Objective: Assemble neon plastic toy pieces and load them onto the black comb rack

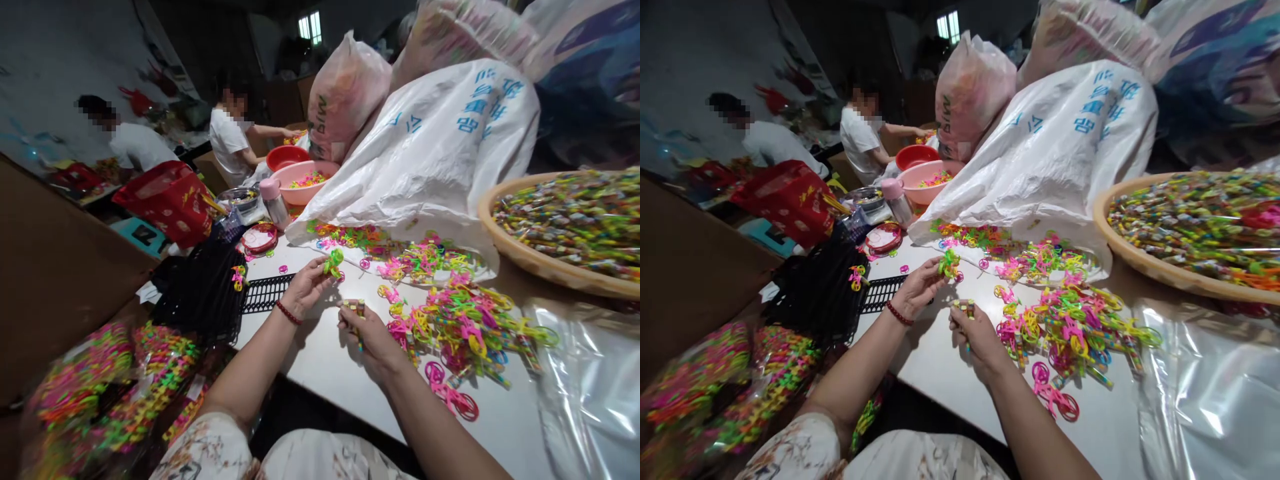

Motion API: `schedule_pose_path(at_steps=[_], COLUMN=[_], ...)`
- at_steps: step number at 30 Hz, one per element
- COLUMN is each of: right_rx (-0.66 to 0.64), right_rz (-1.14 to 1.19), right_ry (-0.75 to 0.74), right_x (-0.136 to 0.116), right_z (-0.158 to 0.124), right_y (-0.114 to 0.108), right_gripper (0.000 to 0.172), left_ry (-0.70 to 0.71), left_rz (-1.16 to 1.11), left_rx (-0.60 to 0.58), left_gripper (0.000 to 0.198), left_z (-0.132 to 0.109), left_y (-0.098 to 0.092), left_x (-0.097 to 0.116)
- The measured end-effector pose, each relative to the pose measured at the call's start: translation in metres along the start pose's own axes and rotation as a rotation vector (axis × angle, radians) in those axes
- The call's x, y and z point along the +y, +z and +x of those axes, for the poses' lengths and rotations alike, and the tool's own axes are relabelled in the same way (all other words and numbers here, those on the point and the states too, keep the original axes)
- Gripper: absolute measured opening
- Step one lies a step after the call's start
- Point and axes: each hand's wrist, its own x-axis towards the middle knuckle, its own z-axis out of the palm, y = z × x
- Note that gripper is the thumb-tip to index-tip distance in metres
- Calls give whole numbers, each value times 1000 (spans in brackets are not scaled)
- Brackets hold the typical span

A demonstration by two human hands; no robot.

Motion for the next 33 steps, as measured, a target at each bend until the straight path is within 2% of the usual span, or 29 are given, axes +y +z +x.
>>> schedule_pose_path(at_steps=[3, 7, 11, 15, 18, 23, 29, 33], right_rx=[12, 14, -36, -28, 46, 121, 173, 159], right_rz=[48, 86, 124, 174, 98, -129, -243, -219], right_ry=[13, -20, 19, 43, 4, -118, -183, -195], right_x=[-3, -6, -4, -3, -3, -4, -10, -13], right_z=[2, 4, 5, 6, 5, 2, -2, -3], right_y=[-1, -4, -5, -3, 0, 2, 2, 2], right_gripper=[42, 44, 43, 43, 44, 40, 36, 39], left_ry=[-50, -125, -128, -72, 18, 55, 133, 163], left_rz=[-237, -317, -244, -46, 60, 141, 261, 291], left_rx=[-8, 16, 15, -40, -43, -4, -5, 21], left_gripper=[20, 14, 15, 26, 32, 46, 35, 33], left_z=[-14, -27, -37, -48, -56, -62, -64, -67], left_y=[0, -4, -8, -4, 1, 3, -7, -7], left_x=[-8, -21, -36, -47, -51, -49, -49, -50])
